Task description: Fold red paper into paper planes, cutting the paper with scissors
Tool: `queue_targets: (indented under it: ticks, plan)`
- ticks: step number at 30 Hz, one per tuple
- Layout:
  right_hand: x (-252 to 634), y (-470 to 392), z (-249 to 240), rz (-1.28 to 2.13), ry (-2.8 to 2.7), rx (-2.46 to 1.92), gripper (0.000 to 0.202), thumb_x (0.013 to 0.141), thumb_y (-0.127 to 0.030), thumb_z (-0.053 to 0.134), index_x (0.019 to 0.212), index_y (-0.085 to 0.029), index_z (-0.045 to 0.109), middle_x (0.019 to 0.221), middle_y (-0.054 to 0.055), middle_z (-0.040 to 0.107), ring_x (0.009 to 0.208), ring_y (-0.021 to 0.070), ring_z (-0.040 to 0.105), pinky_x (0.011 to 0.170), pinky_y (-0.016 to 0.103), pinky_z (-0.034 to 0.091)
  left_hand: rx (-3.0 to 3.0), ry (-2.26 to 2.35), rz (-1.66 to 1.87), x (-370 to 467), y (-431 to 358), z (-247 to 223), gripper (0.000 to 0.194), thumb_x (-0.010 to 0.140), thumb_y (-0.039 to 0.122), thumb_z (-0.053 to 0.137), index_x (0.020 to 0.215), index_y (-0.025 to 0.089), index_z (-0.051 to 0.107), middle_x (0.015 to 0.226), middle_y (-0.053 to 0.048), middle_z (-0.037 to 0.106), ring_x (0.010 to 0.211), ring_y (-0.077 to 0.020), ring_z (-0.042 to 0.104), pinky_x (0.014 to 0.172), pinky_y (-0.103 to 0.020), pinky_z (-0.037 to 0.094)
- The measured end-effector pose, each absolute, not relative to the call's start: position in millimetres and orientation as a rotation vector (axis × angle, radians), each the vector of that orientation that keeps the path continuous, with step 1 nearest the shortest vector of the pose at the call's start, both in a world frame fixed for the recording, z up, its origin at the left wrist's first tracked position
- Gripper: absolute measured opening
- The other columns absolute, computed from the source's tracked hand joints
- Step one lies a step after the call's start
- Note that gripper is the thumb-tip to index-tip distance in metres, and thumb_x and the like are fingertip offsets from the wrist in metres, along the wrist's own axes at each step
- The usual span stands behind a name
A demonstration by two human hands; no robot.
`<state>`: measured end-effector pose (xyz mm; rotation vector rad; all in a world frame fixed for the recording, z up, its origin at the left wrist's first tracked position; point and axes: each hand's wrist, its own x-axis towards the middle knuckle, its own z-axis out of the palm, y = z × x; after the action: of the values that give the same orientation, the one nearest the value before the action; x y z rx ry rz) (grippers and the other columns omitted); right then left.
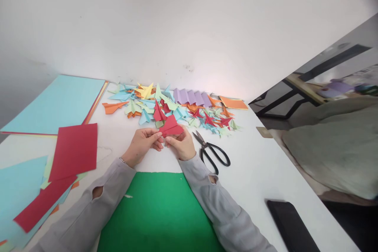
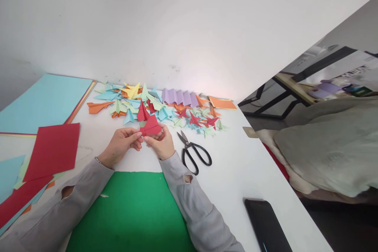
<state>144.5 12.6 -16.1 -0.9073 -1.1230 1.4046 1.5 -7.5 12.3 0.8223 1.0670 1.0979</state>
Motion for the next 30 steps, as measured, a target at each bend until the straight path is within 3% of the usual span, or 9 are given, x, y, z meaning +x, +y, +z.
queue_targets:
  ticks: [2, 4, 9, 20, 30]
  plan:
    - [143.9, 12.4, -16.1, 1.391, -1.180, -0.918, 0.033, 0.057, -0.040, 0.079, 0.073, -0.017, 0.062, 0.055, -0.001, 0.064, 0.044, 0.0104, 0.053, 0.042, 0.024, 0.045, 0.851, 1.080, 1.089, 2.7, -8.2, 12.6, 0.035, 0.059, 0.040, 0.077, 0.067, 0.010, 0.063, 0.056, -0.002, 0.064, 0.042, -0.0104, 0.058, 0.043, -0.022, 0.050]
    - [143.9, 12.1, -16.4, 1.365, -1.177, -0.934, 0.028, 0.062, -0.039, 0.076, 0.067, -0.016, 0.061, 0.051, -0.001, 0.061, 0.042, 0.0094, 0.051, 0.043, 0.024, 0.043, 0.874, 1.079, 1.085, 4.1, -9.1, 12.6, 0.035, 0.059, 0.041, 0.076, 0.067, 0.010, 0.063, 0.057, -0.002, 0.064, 0.043, -0.0107, 0.059, 0.043, -0.022, 0.050]
    - [144.4, 12.7, -18.9, 1.393, -1.133, -0.894, 0.028, 0.057, -0.037, 0.079, 0.069, -0.016, 0.064, 0.053, -0.002, 0.061, 0.043, 0.0091, 0.050, 0.042, 0.024, 0.041, 0.877, 1.055, 1.104, 7.6, -10.6, 11.9, 0.037, 0.060, 0.044, 0.075, 0.068, 0.010, 0.063, 0.058, -0.002, 0.065, 0.044, -0.0110, 0.060, 0.045, -0.023, 0.051]
    - [147.1, 11.0, -21.9, 1.338, -1.206, -0.918, 0.028, 0.067, -0.038, 0.073, 0.053, -0.015, 0.064, 0.044, 0.000, 0.058, 0.040, 0.0097, 0.049, 0.042, 0.024, 0.038, 0.942, 1.023, 1.028, 5.6, -10.7, 11.9, 0.033, 0.064, 0.042, 0.073, 0.066, 0.011, 0.063, 0.059, -0.003, 0.066, 0.045, -0.0104, 0.059, 0.047, -0.023, 0.052]
    - [147.1, 10.6, -19.1, 1.367, -1.172, -0.887, 0.018, 0.062, -0.030, 0.076, 0.058, -0.016, 0.065, 0.047, -0.001, 0.060, 0.041, 0.0099, 0.050, 0.042, 0.024, 0.040, 0.907, 1.016, 1.073, 7.3, -11.0, 12.2, 0.034, 0.062, 0.042, 0.074, 0.065, 0.011, 0.063, 0.058, -0.003, 0.065, 0.044, -0.0099, 0.059, 0.045, -0.022, 0.050]
